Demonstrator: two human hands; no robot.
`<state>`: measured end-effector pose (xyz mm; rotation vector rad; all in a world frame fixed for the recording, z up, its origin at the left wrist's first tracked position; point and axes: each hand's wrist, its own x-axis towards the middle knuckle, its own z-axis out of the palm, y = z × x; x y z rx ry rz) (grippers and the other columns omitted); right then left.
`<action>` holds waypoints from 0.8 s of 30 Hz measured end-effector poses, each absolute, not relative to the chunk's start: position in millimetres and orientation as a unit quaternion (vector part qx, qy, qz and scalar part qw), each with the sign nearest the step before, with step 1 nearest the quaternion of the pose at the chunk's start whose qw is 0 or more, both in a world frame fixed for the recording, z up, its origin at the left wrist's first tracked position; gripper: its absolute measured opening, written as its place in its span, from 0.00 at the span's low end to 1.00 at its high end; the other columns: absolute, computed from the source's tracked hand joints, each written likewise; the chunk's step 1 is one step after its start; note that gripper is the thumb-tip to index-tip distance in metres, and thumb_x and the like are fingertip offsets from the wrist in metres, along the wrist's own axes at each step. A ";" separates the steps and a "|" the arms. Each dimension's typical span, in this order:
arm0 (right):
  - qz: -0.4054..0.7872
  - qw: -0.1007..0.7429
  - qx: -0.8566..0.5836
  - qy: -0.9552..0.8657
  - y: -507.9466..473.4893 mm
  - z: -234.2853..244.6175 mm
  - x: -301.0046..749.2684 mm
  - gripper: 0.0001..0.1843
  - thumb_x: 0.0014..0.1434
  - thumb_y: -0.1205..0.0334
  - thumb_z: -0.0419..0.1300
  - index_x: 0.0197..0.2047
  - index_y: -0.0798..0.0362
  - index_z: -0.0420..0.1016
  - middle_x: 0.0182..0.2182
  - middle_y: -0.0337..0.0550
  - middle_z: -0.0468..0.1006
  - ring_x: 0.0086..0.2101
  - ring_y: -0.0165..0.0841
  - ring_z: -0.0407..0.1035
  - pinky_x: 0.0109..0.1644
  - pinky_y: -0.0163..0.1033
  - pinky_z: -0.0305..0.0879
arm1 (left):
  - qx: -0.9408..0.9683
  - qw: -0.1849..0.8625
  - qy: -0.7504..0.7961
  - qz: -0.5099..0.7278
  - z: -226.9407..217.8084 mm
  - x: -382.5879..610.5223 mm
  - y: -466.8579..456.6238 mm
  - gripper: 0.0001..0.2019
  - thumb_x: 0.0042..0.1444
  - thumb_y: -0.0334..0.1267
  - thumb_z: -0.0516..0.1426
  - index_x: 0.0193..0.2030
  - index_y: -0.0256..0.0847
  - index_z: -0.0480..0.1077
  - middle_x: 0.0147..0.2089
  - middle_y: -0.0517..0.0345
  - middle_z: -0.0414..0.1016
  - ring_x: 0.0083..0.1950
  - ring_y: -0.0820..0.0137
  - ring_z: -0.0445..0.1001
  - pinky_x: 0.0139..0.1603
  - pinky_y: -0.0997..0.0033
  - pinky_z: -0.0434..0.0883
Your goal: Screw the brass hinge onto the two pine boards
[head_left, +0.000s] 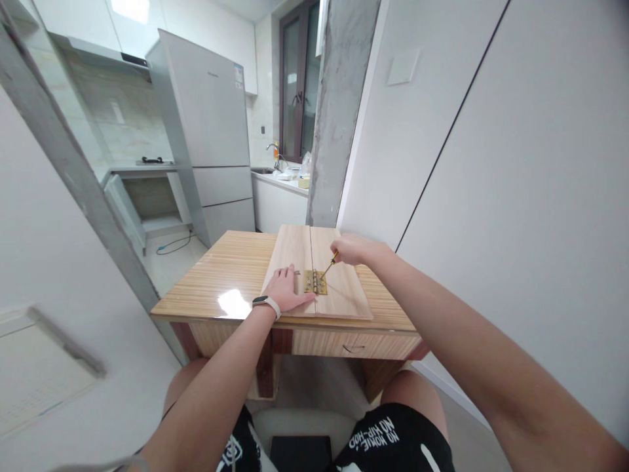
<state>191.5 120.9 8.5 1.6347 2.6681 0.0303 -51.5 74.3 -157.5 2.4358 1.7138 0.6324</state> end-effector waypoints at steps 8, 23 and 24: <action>-0.007 0.069 0.555 0.829 118.3 7.8 192.3 0.14 0.60 0.50 0.65 0.32 0.52 0.84 0.30 0.49 0.83 0.32 0.40 0.76 0.35 0.41 0.65 | 0.798 0.049 0.564 0.208 -158.9 -51.9 75.2 0.64 0.47 0.81 0.50 0.77 0.31 0.45 0.74 0.33 0.58 0.74 0.42 0.56 0.72 0.52 0.51; 0.103 0.149 0.462 0.868 101.8 22.8 174.3 0.13 0.60 0.60 0.67 0.46 0.54 0.86 0.44 0.54 0.85 0.44 0.42 0.78 0.44 0.38 0.67 | 0.803 0.035 0.559 0.205 -162.0 -52.4 78.0 0.65 0.47 0.82 0.49 0.77 0.29 0.46 0.73 0.32 0.60 0.73 0.41 0.57 0.72 0.51 0.51; 0.091 0.138 0.479 0.862 102.1 22.4 174.6 0.15 0.61 0.56 0.66 0.47 0.55 0.85 0.45 0.55 0.84 0.45 0.43 0.78 0.44 0.38 0.67 | 0.803 0.036 0.559 0.205 -162.1 -52.5 78.0 0.65 0.47 0.82 0.49 0.77 0.29 0.46 0.73 0.32 0.60 0.73 0.41 0.57 0.72 0.51 0.51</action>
